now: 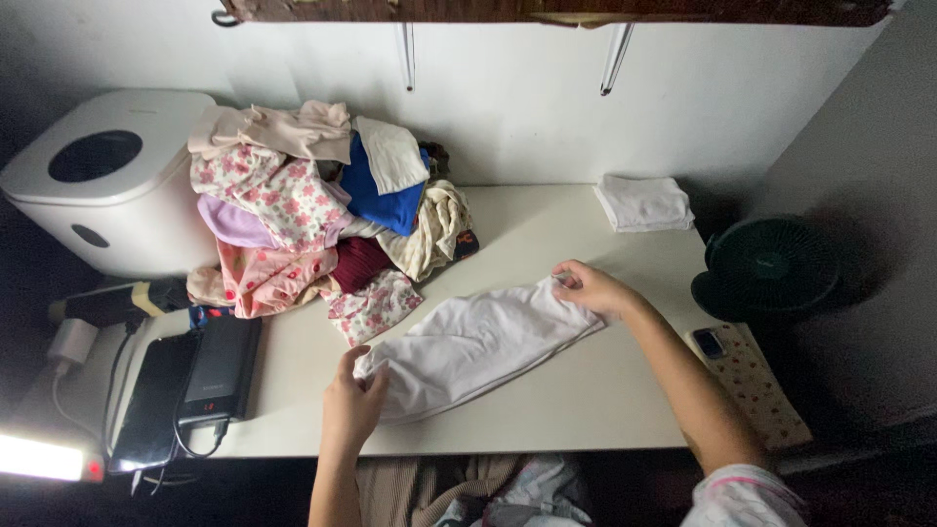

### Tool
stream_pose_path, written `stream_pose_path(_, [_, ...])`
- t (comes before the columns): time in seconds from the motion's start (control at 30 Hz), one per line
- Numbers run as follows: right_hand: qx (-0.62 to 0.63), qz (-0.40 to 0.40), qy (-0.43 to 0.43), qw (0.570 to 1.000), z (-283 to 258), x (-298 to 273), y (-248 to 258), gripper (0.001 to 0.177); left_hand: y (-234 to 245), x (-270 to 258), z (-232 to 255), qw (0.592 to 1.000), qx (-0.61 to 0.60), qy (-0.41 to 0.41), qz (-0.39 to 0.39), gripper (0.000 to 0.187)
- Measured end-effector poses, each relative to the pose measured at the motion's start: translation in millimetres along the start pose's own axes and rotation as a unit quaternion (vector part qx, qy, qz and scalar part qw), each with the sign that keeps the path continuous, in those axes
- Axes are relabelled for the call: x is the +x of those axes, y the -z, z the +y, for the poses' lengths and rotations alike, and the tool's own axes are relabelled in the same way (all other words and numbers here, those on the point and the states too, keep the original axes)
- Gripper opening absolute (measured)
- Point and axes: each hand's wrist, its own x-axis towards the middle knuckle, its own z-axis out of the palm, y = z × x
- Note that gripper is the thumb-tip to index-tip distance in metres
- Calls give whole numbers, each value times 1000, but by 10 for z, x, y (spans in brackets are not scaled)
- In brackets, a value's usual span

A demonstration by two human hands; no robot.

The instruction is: The person folds several white garments on a white table. They smooth each item, fold it into a compact rectangle, and place it in a growing stack on the right side of the table.

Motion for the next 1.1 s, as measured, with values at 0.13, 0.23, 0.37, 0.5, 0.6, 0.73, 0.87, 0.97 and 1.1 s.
stream_pose_path(0.13, [4,-35,58,998,-105,20,31,38,52,-54,59,1000,10,9,8,52])
stream_pose_path(0.23, [-19,-10,52,998,-63,-129,37,36,64,-87,29,998,-11,55,-17,54])
stream_pose_path(0.37, [23,-62,135,989,-147,-230,95,14,60,11,-46,995,-74,43,-46,53])
stream_pose_path(0.5, [-81,-94,153,980,-408,-409,130,35,38,68,-176,998,-49,5,-36,54])
stream_pose_path(0.6, [-12,-122,65,990,-642,-574,167,59,38,102,-284,995,-84,7,-57,60])
stream_pose_path(0.73, [68,-145,31,987,-828,-689,255,73,99,138,-359,980,-173,-16,-95,76])
stream_pose_path(0.87, [14,-143,8,990,-731,-650,272,77,158,103,-317,971,-204,-18,-120,84])
stream_pose_path(0.97, [-54,-117,12,992,-525,-520,213,72,162,51,-247,975,-187,-18,-116,88])
stream_pose_path(1.1, [-70,-86,7,994,-253,-396,212,70,177,11,-185,971,-203,-40,-119,87])
